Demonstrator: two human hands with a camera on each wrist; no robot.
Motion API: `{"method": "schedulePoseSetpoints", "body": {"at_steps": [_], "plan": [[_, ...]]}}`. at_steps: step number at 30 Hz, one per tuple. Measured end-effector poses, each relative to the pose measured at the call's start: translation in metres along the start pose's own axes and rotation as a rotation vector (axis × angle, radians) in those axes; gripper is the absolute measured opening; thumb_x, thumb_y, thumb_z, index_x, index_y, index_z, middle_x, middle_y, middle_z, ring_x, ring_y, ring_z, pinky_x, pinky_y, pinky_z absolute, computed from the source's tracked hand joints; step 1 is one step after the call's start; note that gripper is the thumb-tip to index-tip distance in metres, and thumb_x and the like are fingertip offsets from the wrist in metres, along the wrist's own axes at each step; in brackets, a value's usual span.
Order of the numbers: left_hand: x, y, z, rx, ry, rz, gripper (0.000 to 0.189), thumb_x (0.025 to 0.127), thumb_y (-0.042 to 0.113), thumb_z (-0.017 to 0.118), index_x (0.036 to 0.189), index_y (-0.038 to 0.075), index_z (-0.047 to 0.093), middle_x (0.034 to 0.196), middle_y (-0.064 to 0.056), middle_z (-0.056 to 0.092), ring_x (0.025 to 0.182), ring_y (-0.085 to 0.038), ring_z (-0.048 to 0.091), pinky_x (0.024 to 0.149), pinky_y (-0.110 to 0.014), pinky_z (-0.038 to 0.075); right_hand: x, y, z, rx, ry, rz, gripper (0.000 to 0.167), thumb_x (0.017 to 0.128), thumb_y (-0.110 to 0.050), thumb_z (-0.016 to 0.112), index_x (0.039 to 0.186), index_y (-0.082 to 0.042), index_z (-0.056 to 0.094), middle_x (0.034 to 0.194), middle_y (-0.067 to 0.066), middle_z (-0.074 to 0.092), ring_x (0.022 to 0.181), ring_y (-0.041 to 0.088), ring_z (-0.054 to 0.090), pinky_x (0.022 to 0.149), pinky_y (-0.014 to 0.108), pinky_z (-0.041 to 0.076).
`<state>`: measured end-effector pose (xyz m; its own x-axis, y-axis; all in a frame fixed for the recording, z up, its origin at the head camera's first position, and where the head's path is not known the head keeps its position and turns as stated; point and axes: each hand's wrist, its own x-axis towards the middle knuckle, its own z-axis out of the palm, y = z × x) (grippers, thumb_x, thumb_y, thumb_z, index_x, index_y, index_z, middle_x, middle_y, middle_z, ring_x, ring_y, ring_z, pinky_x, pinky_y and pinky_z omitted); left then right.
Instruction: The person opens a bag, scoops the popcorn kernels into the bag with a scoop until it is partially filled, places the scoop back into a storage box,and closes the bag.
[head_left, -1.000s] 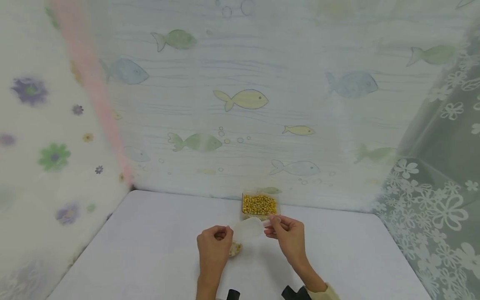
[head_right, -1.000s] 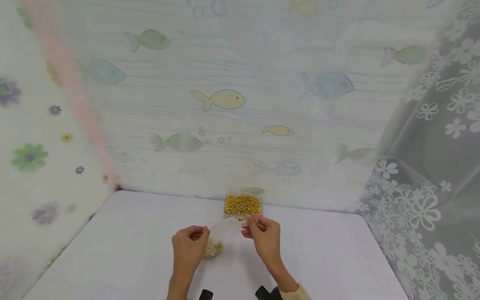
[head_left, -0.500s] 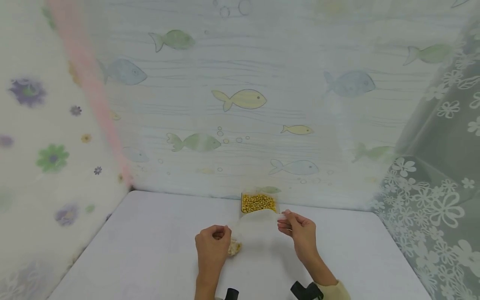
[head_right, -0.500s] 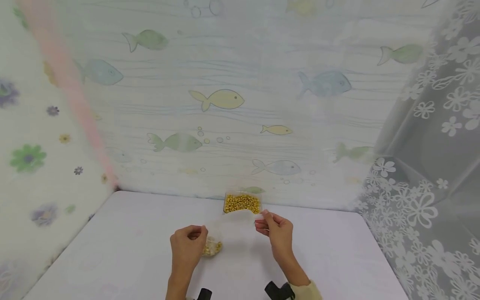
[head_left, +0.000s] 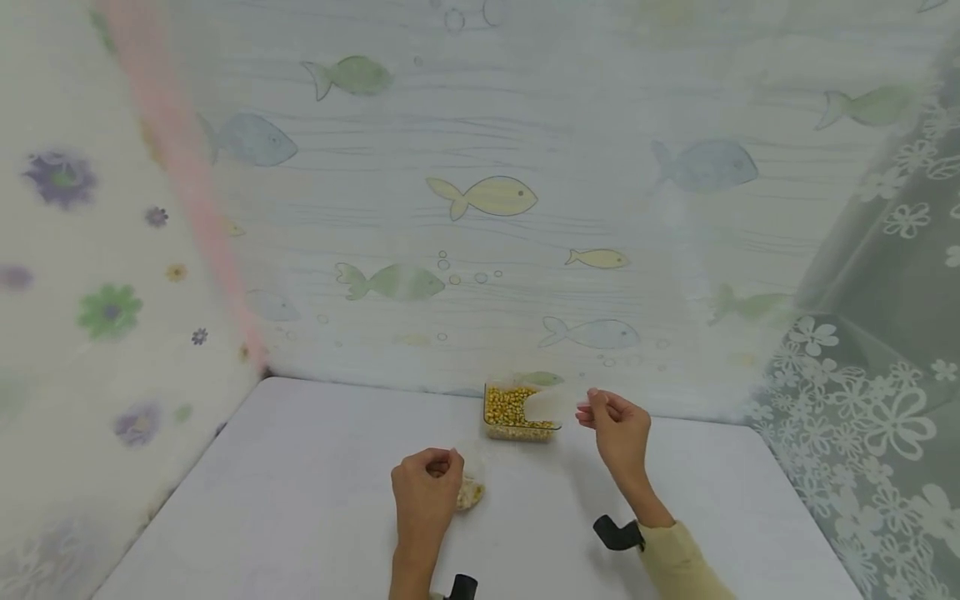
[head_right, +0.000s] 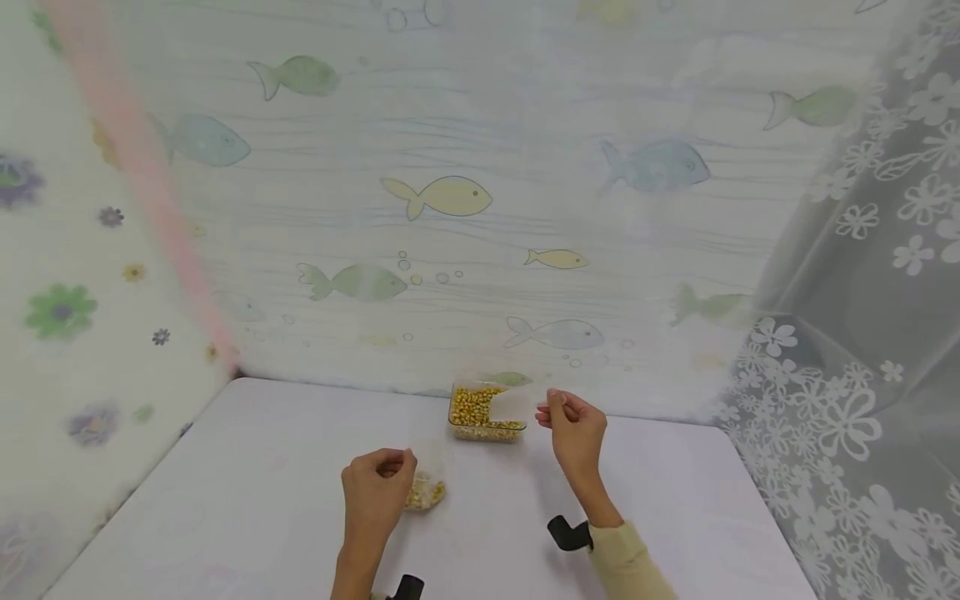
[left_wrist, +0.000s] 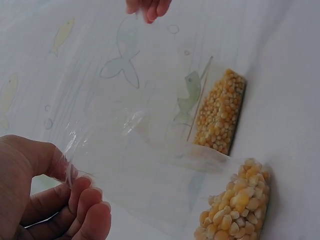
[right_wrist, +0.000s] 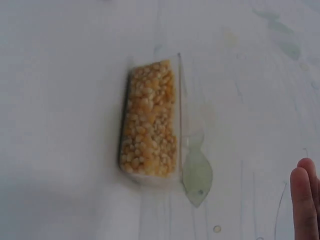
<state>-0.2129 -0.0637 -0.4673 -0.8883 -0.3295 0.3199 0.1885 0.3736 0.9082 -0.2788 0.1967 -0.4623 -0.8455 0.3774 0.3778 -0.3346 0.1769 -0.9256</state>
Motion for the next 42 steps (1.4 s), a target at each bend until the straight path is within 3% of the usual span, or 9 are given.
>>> {"method": "schedulePoseSetpoints", "body": {"at_steps": [4, 10, 13, 18, 23, 36, 42], "plan": [[0.001, -0.001, 0.000, 0.012, 0.002, 0.002, 0.013, 0.085, 0.002, 0.073, 0.073, 0.003, 0.076, 0.059, 0.001, 0.065, 0.052, -0.008, 0.058, 0.053, -0.023, 0.051, 0.002, 0.005, 0.006, -0.071, 0.006, -0.079, 0.020, 0.099, -0.006, 0.064, 0.099, 0.013, 0.072, 0.081, 0.028, 0.072, 0.062, 0.008, 0.071, 0.061, 0.022, 0.059], [0.001, -0.001, 0.002, 0.023, -0.001, -0.026, 0.013, 0.085, 0.003, 0.072, 0.073, 0.003, 0.076, 0.060, 0.000, 0.065, 0.054, -0.008, 0.059, 0.054, -0.023, 0.051, -0.001, 0.018, 0.015, -0.117, -0.028, -0.032, 0.020, 0.097, -0.002, 0.065, 0.101, 0.017, 0.071, 0.083, 0.032, 0.071, 0.065, 0.024, 0.074, 0.061, 0.024, 0.059], [0.000, 0.000, 0.002, 0.026, -0.004, -0.027, 0.013, 0.085, 0.003, 0.072, 0.073, 0.004, 0.076, 0.060, 0.000, 0.065, 0.054, -0.008, 0.059, 0.054, -0.023, 0.051, -0.001, 0.027, 0.018, -0.086, -0.030, 0.008, 0.022, 0.097, -0.002, 0.065, 0.102, 0.018, 0.071, 0.082, 0.031, 0.071, 0.062, 0.021, 0.074, 0.059, 0.025, 0.059], [-0.001, 0.000, 0.002, 0.026, 0.000, -0.017, 0.013, 0.085, 0.002, 0.072, 0.072, 0.003, 0.075, 0.060, 0.000, 0.064, 0.053, -0.007, 0.058, 0.053, -0.023, 0.051, 0.001, 0.039, 0.021, -0.014, -0.001, 0.139, 0.028, 0.098, -0.008, 0.066, 0.104, 0.018, 0.069, 0.079, 0.021, 0.074, 0.061, 0.010, 0.072, 0.061, 0.025, 0.059], [-0.001, -0.001, 0.003, 0.037, 0.003, -0.021, 0.013, 0.084, 0.001, 0.072, 0.071, 0.003, 0.075, 0.058, 0.001, 0.064, 0.052, -0.007, 0.058, 0.052, -0.023, 0.051, 0.003, 0.046, 0.021, 0.053, 0.021, 0.298, 0.034, 0.099, -0.010, 0.063, 0.113, 0.021, 0.064, 0.076, 0.010, 0.075, 0.065, 0.009, 0.073, 0.065, 0.025, 0.060], [0.000, 0.001, 0.002, 0.023, -0.002, -0.017, 0.014, 0.085, 0.002, 0.072, 0.072, 0.004, 0.075, 0.058, 0.002, 0.064, 0.052, -0.006, 0.058, 0.054, -0.022, 0.051, 0.003, 0.048, 0.021, 0.239, 0.043, 0.579, 0.043, 0.102, -0.013, 0.060, 0.129, 0.020, 0.053, 0.074, 0.000, 0.073, 0.069, 0.006, 0.073, 0.072, 0.023, 0.059], [0.000, 0.001, 0.002, 0.024, -0.006, -0.011, 0.013, 0.085, 0.000, 0.071, 0.073, 0.003, 0.075, 0.059, 0.000, 0.064, 0.053, -0.006, 0.058, 0.054, -0.023, 0.051, 0.003, 0.050, 0.023, 0.399, 0.049, 0.678, 0.031, 0.102, -0.011, 0.059, 0.123, 0.012, 0.057, 0.073, 0.001, 0.074, 0.071, 0.006, 0.074, 0.074, 0.021, 0.059]]}}
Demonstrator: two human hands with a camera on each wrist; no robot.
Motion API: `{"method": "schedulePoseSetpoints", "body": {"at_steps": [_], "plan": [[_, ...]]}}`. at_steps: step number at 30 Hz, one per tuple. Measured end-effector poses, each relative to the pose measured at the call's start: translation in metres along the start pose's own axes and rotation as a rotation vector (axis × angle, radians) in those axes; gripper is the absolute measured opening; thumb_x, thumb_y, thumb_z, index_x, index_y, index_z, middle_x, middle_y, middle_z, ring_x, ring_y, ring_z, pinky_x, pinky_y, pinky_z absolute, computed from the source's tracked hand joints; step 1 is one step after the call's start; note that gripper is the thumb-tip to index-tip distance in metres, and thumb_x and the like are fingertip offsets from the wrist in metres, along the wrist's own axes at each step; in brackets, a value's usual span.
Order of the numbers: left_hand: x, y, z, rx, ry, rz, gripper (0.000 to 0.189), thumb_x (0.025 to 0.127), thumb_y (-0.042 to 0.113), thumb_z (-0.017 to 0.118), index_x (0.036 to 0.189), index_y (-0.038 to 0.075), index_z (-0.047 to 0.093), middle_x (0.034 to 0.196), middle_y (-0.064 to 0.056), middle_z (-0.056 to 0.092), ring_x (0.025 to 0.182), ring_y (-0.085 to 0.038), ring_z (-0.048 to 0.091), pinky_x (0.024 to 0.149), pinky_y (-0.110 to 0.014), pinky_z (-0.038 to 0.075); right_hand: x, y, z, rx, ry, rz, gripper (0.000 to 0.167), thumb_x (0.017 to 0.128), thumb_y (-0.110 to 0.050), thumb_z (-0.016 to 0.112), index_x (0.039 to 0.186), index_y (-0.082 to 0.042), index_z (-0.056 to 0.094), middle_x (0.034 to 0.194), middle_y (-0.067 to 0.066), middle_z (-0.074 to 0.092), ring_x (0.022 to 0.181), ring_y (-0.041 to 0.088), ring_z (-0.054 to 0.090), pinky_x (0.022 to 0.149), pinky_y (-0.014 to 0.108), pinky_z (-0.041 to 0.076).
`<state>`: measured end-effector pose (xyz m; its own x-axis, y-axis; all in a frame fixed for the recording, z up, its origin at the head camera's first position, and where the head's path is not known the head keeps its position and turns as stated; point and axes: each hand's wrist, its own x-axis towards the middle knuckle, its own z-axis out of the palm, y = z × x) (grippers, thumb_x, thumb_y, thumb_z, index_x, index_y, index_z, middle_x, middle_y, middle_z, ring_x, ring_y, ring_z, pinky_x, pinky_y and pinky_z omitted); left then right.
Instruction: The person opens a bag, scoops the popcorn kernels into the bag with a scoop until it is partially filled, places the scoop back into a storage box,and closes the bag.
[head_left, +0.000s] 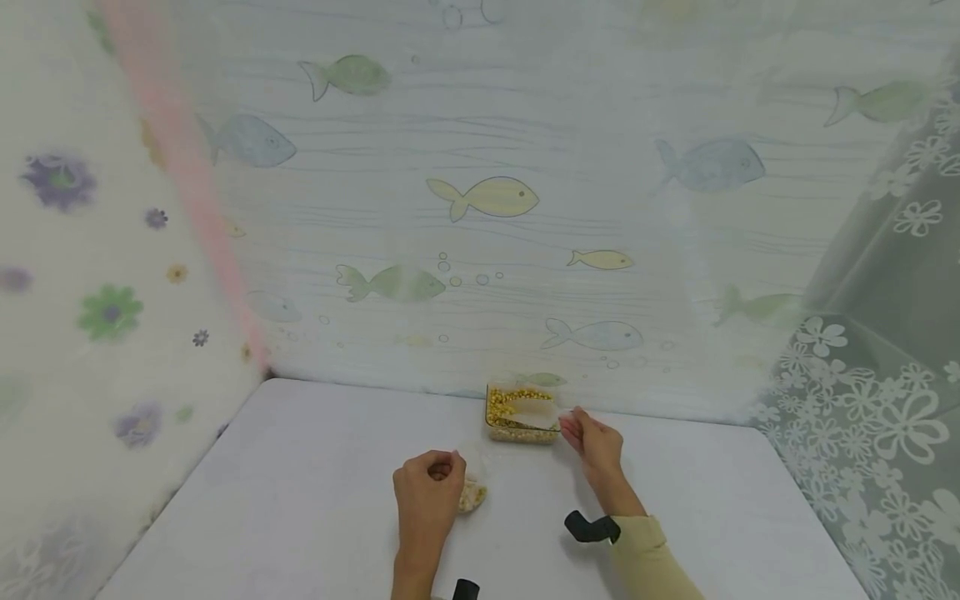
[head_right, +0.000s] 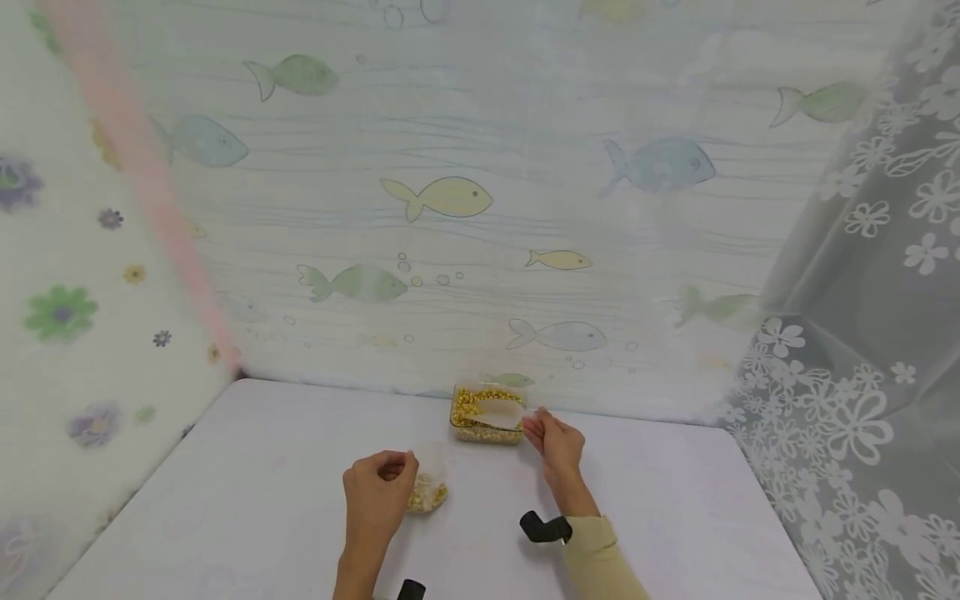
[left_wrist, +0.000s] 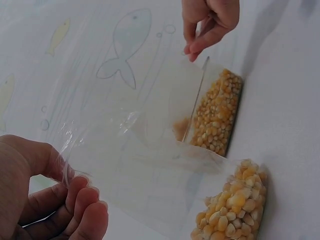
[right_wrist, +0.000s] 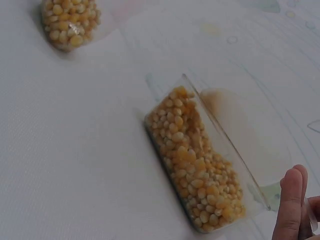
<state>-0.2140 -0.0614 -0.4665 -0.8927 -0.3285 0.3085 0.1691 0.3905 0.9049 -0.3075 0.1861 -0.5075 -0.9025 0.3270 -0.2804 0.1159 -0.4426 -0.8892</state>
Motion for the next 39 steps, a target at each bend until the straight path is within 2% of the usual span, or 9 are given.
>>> {"method": "schedulePoseSetpoints", "body": {"at_steps": [3, 6, 14, 21, 24, 28, 32, 39], "plan": [[-0.001, 0.000, 0.000, 0.002, 0.004, -0.005, 0.014, 0.085, 0.001, 0.072, 0.072, 0.004, 0.075, 0.059, 0.001, 0.064, 0.052, -0.006, 0.058, 0.054, -0.022, 0.051, 0.000, 0.000, 0.000, 0.051, 0.001, 0.038, 0.021, 0.102, -0.011, 0.059, 0.116, 0.005, 0.059, 0.073, 0.000, 0.074, 0.072, 0.006, 0.074, 0.076, 0.020, 0.058], [-0.002, 0.000, 0.000, 0.002, 0.007, -0.009, 0.014, 0.085, 0.003, 0.072, 0.072, 0.005, 0.076, 0.059, 0.002, 0.064, 0.052, -0.006, 0.058, 0.055, -0.023, 0.051, 0.000, -0.001, 0.000, 0.084, 0.005, 0.058, 0.017, 0.103, -0.012, 0.058, 0.113, 0.001, 0.058, 0.075, -0.001, 0.074, 0.074, 0.006, 0.074, 0.078, 0.019, 0.058], [-0.004, -0.001, -0.001, 0.007, 0.012, 0.008, 0.013, 0.085, 0.003, 0.073, 0.073, 0.004, 0.076, 0.059, 0.002, 0.064, 0.052, -0.006, 0.058, 0.054, -0.023, 0.051, -0.003, -0.005, 0.000, 0.159, -0.011, 0.065, 0.028, 0.104, -0.013, 0.057, 0.126, 0.004, 0.055, 0.075, -0.001, 0.075, 0.074, 0.006, 0.073, 0.079, 0.019, 0.057], [-0.007, 0.001, -0.001, 0.007, 0.013, 0.011, 0.013, 0.085, 0.003, 0.073, 0.073, 0.004, 0.076, 0.059, 0.002, 0.064, 0.052, -0.007, 0.059, 0.054, -0.023, 0.051, -0.007, -0.007, 0.000, 0.183, -0.027, 0.066, 0.020, 0.104, -0.012, 0.057, 0.118, 0.002, 0.057, 0.073, -0.001, 0.075, 0.072, 0.005, 0.073, 0.076, 0.018, 0.057], [-0.008, 0.001, -0.001, 0.006, 0.014, 0.013, 0.013, 0.085, 0.003, 0.073, 0.073, 0.004, 0.076, 0.059, 0.001, 0.064, 0.052, -0.007, 0.059, 0.054, -0.023, 0.052, -0.013, -0.010, -0.001, 0.173, -0.042, 0.066, 0.020, 0.104, -0.012, 0.057, 0.118, 0.001, 0.057, 0.074, -0.001, 0.075, 0.073, 0.005, 0.072, 0.078, 0.018, 0.057], [-0.010, 0.002, -0.002, 0.003, 0.017, 0.019, 0.013, 0.086, 0.003, 0.072, 0.073, 0.003, 0.076, 0.059, 0.001, 0.065, 0.052, -0.007, 0.059, 0.054, -0.023, 0.052, -0.025, -0.014, -0.003, 0.173, -0.067, 0.073, 0.011, 0.104, -0.013, 0.058, 0.101, -0.005, 0.065, 0.076, 0.000, 0.074, 0.074, 0.006, 0.072, 0.078, 0.018, 0.057], [-0.011, 0.002, -0.002, 0.000, 0.019, 0.017, 0.013, 0.085, 0.003, 0.072, 0.073, 0.003, 0.075, 0.059, 0.001, 0.065, 0.052, -0.007, 0.059, 0.054, -0.023, 0.052, -0.038, -0.016, -0.005, 0.147, -0.099, 0.087, 0.023, 0.104, -0.015, 0.059, 0.085, -0.010, 0.071, 0.075, 0.000, 0.074, 0.073, 0.005, 0.071, 0.076, 0.017, 0.057], [-0.014, 0.004, -0.002, 0.005, 0.021, 0.003, 0.013, 0.085, 0.003, 0.072, 0.072, 0.003, 0.075, 0.060, 0.001, 0.065, 0.053, -0.007, 0.059, 0.054, -0.023, 0.052, -0.066, -0.017, -0.009, 0.084, -0.163, 0.099, 0.024, 0.105, -0.018, 0.056, 0.088, -0.009, 0.071, 0.075, -0.002, 0.073, 0.071, 0.002, 0.070, 0.072, 0.015, 0.056]]}}
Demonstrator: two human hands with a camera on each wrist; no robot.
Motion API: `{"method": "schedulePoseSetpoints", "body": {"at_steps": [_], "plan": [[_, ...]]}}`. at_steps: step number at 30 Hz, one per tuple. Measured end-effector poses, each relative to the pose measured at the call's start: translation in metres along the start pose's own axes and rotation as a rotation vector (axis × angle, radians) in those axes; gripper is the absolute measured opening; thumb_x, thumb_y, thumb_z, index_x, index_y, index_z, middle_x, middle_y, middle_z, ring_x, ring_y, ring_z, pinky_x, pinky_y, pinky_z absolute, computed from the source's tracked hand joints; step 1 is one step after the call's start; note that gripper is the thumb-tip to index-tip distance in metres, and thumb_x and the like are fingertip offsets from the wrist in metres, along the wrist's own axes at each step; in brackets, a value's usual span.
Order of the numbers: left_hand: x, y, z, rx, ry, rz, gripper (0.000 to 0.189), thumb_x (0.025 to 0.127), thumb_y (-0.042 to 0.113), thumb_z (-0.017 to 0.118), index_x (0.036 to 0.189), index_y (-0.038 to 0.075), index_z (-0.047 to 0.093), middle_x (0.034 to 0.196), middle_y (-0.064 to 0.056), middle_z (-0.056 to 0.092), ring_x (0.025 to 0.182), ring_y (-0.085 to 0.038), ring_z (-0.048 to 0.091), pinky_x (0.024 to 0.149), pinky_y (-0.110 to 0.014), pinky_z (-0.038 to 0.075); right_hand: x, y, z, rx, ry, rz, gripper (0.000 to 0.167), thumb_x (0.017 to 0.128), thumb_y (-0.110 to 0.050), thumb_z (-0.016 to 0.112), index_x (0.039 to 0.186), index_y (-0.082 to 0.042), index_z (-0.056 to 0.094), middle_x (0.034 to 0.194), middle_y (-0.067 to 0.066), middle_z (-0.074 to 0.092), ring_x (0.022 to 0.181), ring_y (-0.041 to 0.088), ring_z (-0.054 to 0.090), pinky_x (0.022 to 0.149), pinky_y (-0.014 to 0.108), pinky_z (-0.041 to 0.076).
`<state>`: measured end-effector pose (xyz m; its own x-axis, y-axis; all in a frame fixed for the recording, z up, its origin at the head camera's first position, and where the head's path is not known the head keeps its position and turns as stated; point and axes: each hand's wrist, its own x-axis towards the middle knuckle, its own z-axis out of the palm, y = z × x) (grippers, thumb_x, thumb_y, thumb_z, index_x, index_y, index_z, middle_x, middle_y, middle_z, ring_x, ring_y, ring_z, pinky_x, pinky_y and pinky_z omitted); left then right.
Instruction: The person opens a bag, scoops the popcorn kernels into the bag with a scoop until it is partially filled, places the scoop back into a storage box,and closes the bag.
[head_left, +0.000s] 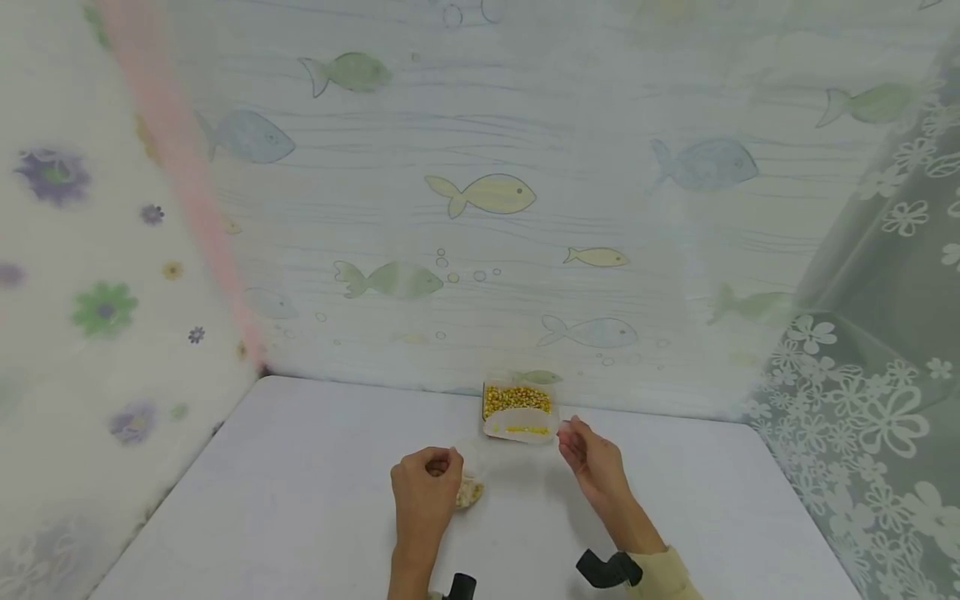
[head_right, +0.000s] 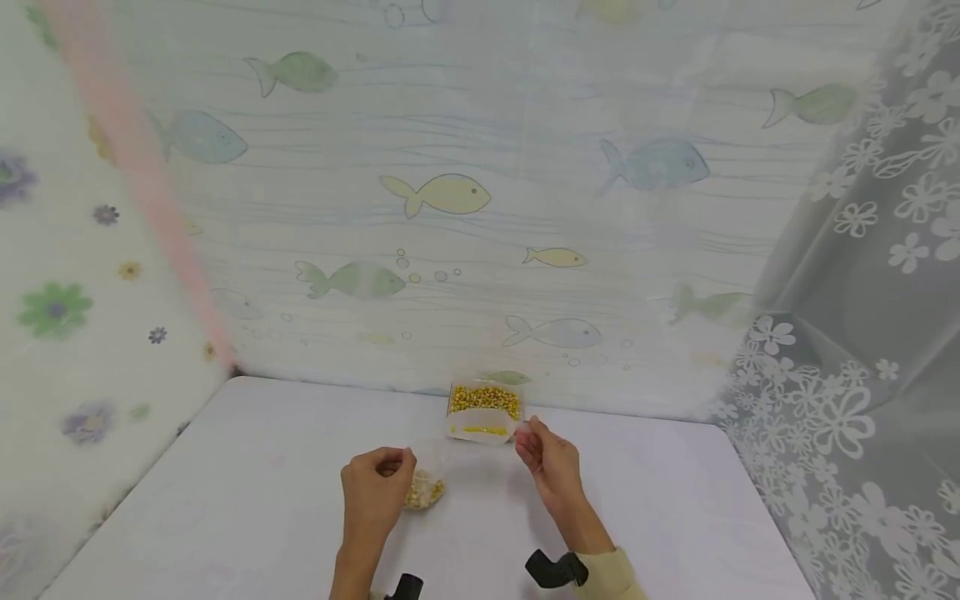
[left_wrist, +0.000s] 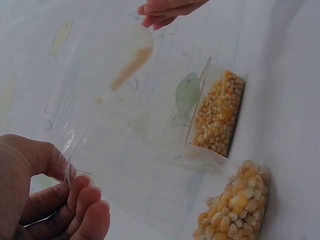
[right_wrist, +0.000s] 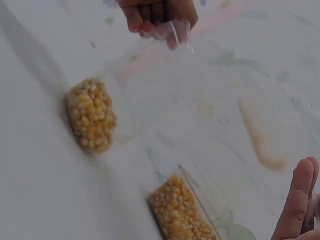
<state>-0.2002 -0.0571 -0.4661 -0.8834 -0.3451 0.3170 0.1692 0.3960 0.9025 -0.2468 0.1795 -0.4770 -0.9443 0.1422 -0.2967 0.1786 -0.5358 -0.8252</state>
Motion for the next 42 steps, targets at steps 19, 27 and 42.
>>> {"method": "schedulePoseSetpoints", "body": {"at_steps": [19, 27, 42], "plan": [[0.004, -0.002, 0.003, -0.013, 0.000, 0.019, 0.013, 0.084, 0.001, 0.073, 0.071, 0.003, 0.075, 0.059, 0.001, 0.064, 0.053, -0.007, 0.058, 0.053, -0.022, 0.050, -0.020, 0.021, 0.014, -0.193, 0.010, -0.142, 0.027, 0.101, -0.016, 0.063, 0.110, 0.009, 0.068, 0.076, 0.001, 0.075, 0.071, 0.007, 0.072, 0.071, 0.023, 0.060], [0.005, -0.002, 0.003, -0.013, -0.004, 0.017, 0.013, 0.084, 0.002, 0.073, 0.072, 0.004, 0.075, 0.059, 0.002, 0.065, 0.053, -0.006, 0.059, 0.054, -0.023, 0.051, -0.023, 0.015, 0.022, -0.345, 0.022, -0.282, 0.036, 0.101, -0.014, 0.063, 0.117, 0.018, 0.063, 0.077, 0.005, 0.076, 0.070, 0.012, 0.074, 0.068, 0.029, 0.061], [0.006, -0.004, 0.003, -0.003, -0.007, 0.009, 0.013, 0.084, 0.001, 0.073, 0.071, 0.004, 0.075, 0.060, 0.001, 0.065, 0.054, -0.006, 0.058, 0.054, -0.022, 0.050, -0.049, 0.003, 0.043, -0.518, -0.081, -0.580, 0.015, 0.097, -0.004, 0.067, 0.097, 0.010, 0.072, 0.080, 0.020, 0.075, 0.062, 0.018, 0.074, 0.063, 0.035, 0.061]]}}
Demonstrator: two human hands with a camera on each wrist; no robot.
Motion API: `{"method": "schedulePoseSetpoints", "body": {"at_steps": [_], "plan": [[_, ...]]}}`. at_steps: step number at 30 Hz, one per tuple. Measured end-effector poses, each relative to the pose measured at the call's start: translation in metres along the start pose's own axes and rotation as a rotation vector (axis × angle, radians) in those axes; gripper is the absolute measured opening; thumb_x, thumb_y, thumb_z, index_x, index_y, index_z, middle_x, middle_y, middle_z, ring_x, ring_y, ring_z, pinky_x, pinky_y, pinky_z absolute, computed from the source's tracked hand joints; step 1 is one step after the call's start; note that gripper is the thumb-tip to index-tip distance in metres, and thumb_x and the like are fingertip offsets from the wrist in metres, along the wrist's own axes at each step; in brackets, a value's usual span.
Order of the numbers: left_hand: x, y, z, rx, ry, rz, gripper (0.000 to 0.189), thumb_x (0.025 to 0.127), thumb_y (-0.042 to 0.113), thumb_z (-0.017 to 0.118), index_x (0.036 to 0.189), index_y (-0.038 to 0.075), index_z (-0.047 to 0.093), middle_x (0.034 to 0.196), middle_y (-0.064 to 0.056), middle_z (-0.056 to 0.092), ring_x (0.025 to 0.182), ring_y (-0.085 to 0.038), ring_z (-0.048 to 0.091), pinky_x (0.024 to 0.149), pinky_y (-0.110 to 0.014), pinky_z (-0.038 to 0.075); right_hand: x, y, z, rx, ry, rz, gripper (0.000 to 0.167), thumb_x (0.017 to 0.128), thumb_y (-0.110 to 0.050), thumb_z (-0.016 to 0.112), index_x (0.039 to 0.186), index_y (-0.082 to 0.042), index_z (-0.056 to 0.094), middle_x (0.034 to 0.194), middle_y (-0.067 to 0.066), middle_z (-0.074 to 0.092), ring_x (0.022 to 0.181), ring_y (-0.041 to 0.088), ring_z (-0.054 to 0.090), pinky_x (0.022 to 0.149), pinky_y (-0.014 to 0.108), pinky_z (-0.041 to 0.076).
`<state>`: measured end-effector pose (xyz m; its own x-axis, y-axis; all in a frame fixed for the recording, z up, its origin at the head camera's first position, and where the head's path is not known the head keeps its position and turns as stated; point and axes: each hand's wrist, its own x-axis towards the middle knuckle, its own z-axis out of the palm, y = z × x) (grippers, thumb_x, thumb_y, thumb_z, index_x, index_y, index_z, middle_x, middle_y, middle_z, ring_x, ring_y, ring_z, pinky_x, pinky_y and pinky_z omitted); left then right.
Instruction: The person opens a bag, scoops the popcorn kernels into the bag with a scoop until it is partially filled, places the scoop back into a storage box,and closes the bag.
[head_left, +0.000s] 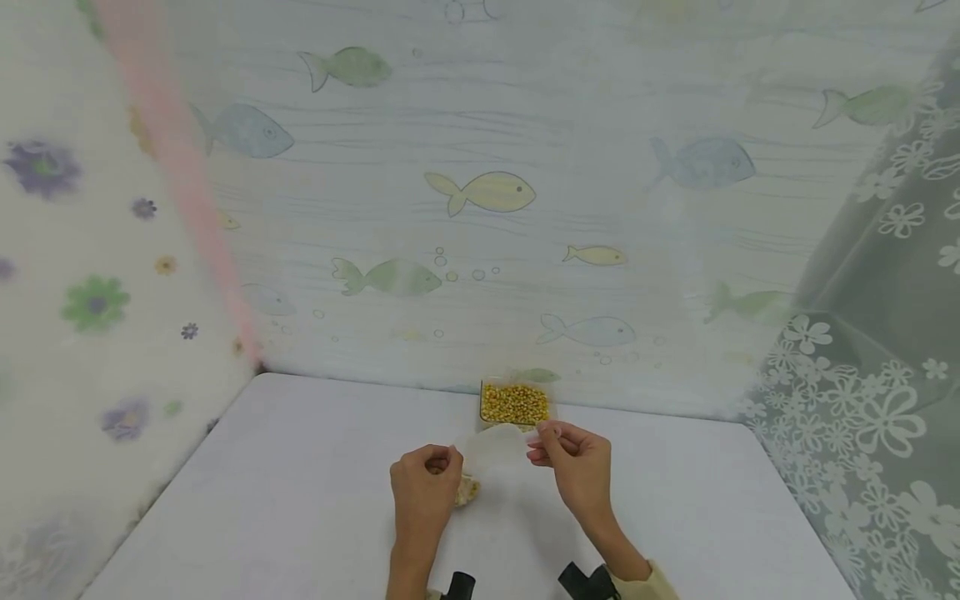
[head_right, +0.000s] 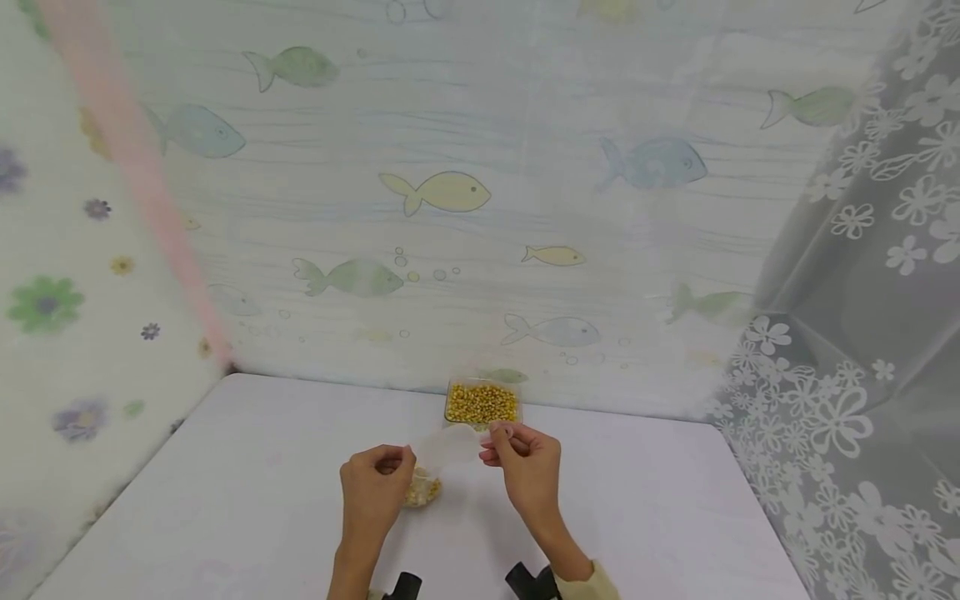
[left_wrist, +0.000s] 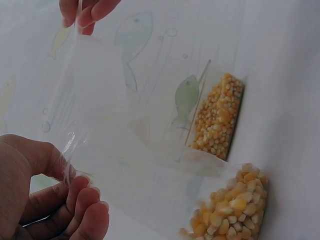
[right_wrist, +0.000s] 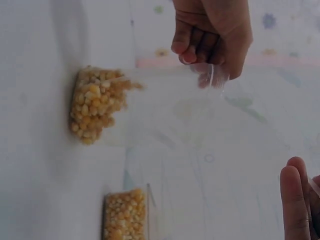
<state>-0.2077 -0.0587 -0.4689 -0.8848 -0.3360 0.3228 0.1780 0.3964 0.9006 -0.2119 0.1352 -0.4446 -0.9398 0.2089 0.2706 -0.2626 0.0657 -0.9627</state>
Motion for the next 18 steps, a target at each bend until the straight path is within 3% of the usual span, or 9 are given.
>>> {"method": "schedulePoseSetpoints", "body": {"at_steps": [8, 18], "plan": [[-0.001, 0.001, -0.001, -0.007, 0.004, 0.031, 0.013, 0.083, -0.002, 0.073, 0.071, 0.004, 0.075, 0.059, 0.001, 0.065, 0.054, -0.005, 0.058, 0.053, -0.022, 0.050, 0.000, 0.004, -0.002, 0.002, 0.005, -0.001, 0.020, 0.096, -0.009, 0.069, 0.099, 0.010, 0.073, 0.080, 0.020, 0.075, 0.062, 0.017, 0.074, 0.063, 0.034, 0.061], [-0.001, 0.002, 0.000, -0.005, -0.020, 0.014, 0.012, 0.084, 0.000, 0.073, 0.074, 0.003, 0.076, 0.061, 0.000, 0.065, 0.055, -0.005, 0.058, 0.055, -0.022, 0.051, 0.004, 0.038, -0.018, 0.016, 0.046, 0.199, 0.030, 0.100, -0.011, 0.064, 0.111, 0.017, 0.067, 0.082, 0.014, 0.076, 0.067, 0.016, 0.074, 0.066, 0.031, 0.061]]}}
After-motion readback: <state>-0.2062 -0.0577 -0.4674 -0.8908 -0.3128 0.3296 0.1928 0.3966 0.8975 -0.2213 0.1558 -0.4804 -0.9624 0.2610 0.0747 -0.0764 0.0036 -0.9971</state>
